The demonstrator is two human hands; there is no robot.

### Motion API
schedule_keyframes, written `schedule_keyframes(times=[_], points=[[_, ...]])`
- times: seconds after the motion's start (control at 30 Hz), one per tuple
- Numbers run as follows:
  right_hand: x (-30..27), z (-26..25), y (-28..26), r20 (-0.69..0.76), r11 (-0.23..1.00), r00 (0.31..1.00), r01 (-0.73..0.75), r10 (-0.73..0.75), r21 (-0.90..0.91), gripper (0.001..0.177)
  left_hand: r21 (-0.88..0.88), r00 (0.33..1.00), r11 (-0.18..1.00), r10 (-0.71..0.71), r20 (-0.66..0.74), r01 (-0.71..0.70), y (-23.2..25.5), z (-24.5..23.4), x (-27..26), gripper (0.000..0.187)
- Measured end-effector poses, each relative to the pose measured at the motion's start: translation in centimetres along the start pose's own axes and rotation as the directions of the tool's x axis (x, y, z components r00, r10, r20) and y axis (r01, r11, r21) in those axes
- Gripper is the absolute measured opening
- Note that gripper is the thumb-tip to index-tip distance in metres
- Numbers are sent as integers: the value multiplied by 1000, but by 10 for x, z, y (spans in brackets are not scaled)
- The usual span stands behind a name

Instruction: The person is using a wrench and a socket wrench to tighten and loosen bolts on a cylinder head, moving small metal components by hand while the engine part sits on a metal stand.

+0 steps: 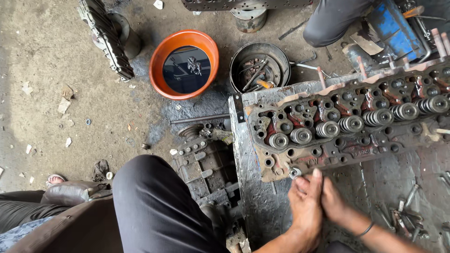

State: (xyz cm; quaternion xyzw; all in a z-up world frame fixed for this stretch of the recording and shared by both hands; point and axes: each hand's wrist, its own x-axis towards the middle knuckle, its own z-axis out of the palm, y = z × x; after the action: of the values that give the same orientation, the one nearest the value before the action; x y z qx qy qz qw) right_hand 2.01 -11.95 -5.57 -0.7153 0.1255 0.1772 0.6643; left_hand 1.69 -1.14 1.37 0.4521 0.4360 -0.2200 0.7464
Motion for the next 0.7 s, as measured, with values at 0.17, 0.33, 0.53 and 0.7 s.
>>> schedule_keyframes(times=[0.17,0.33,0.53,0.7], points=[[-31,79,36,-317,936,948,89,25,342,38,393,960,896,110,256,-208,41,-46,-13,66],[-25,125,22,-462,949,886,111,41,297,44,720,920,597,85,382,-354,96,-68,-21,72],[-33,118,30,-341,895,940,159,-8,418,42,762,898,543,-31,438,-353,123,-73,-29,73],[-59,58,36,-100,985,994,-35,52,168,26,668,881,644,18,472,-372,71,-80,-18,66]])
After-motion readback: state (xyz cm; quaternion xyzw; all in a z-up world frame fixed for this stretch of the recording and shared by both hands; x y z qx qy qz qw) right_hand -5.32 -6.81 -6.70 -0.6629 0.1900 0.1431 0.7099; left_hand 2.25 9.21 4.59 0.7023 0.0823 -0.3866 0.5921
